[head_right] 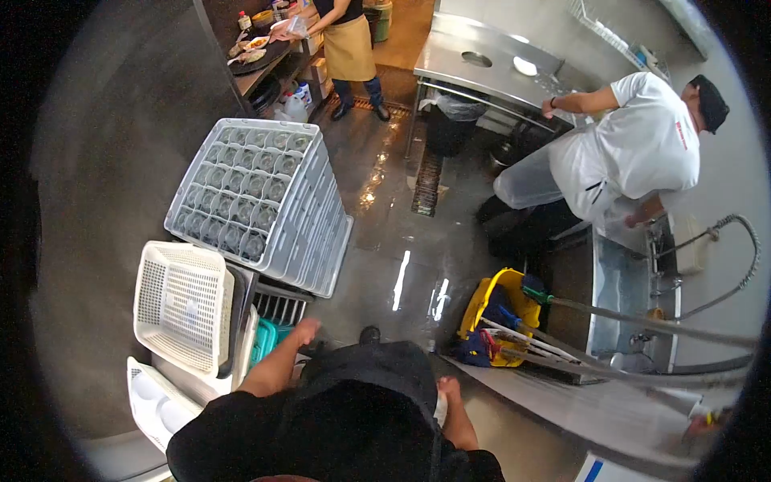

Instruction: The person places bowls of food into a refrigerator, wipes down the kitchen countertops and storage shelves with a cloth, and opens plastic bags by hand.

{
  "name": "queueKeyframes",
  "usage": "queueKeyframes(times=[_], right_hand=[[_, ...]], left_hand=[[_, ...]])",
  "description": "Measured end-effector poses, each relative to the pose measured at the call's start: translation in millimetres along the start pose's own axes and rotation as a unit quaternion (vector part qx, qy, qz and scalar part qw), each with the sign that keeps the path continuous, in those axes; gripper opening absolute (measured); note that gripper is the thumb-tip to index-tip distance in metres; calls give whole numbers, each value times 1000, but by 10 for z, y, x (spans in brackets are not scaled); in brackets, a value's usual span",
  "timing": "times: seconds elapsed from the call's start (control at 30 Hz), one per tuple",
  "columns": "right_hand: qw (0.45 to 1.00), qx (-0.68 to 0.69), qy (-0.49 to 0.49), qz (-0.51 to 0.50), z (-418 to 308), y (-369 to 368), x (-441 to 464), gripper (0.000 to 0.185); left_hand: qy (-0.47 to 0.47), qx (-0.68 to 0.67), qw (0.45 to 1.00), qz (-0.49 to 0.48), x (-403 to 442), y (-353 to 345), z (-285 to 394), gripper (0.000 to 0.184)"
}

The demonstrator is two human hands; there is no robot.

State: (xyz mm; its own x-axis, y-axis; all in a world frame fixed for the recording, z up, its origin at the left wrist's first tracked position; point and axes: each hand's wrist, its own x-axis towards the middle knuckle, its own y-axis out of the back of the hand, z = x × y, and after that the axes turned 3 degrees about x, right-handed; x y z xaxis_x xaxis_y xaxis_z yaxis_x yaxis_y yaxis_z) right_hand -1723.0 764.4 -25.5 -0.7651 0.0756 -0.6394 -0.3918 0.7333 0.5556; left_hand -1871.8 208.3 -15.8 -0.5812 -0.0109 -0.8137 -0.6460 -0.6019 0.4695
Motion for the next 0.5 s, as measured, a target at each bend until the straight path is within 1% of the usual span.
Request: queueKeyframes(times=[0.03, 0.07, 0.1, 0.17, 0.2, 0.23, 0.33, 0.37, 0.4, 0.43, 0.47, 0.5], right_hand=[[987, 157, 6, 21, -404, 199, 96, 20], [992, 88, 32, 86, -660, 221, 332, 21], [986, 149, -30, 73, -1111, 359, 434, 21], [997, 29, 4, 69, -1493, 489, 869, 22], [997, -31, 21, 65, -1624, 528, 1059, 22], [997, -44, -38, 56, -1661, 529, 1292, 25], [998, 17, 48, 36, -1809, 804, 1882, 22], [988, 131, -69, 38, -1488, 642, 2355, 22], [992, 120, -48, 2, -1508, 767, 2572, 21], [993, 111, -23, -33, -1633, 935, 2822, 20], [992, 105, -25, -68, -1797, 1090, 2992, 19], [990, 98, -25, -102, -1964, 1247, 3161, 18]], left_hand=[[25, -93, 995, 1, -137, 402, 353, 41], [49, -181, 982, 6, -382, 870, 799, 41], [11, -175, 983, 46, -124, 964, 783, 41], [-62, -152, 978, 130, 368, 1160, 775, 41], [-58, -161, 975, 140, 461, 1325, 906, 42], [-52, -171, 973, 149, 495, 1434, 1012, 43], [-29, -201, 965, 166, 343, 1629, 1331, 45], [-2, -221, 964, 146, 427, 1568, 1285, 43], [-34, -89, 982, 165, 474, 1440, 1152, 37], [-63, 48, 980, 181, 509, 1353, 1036, 32], [-123, 138, 971, 149, 537, 1217, 899, 27], [-216, 249, 938, 105, 505, 1099, 793, 22]])
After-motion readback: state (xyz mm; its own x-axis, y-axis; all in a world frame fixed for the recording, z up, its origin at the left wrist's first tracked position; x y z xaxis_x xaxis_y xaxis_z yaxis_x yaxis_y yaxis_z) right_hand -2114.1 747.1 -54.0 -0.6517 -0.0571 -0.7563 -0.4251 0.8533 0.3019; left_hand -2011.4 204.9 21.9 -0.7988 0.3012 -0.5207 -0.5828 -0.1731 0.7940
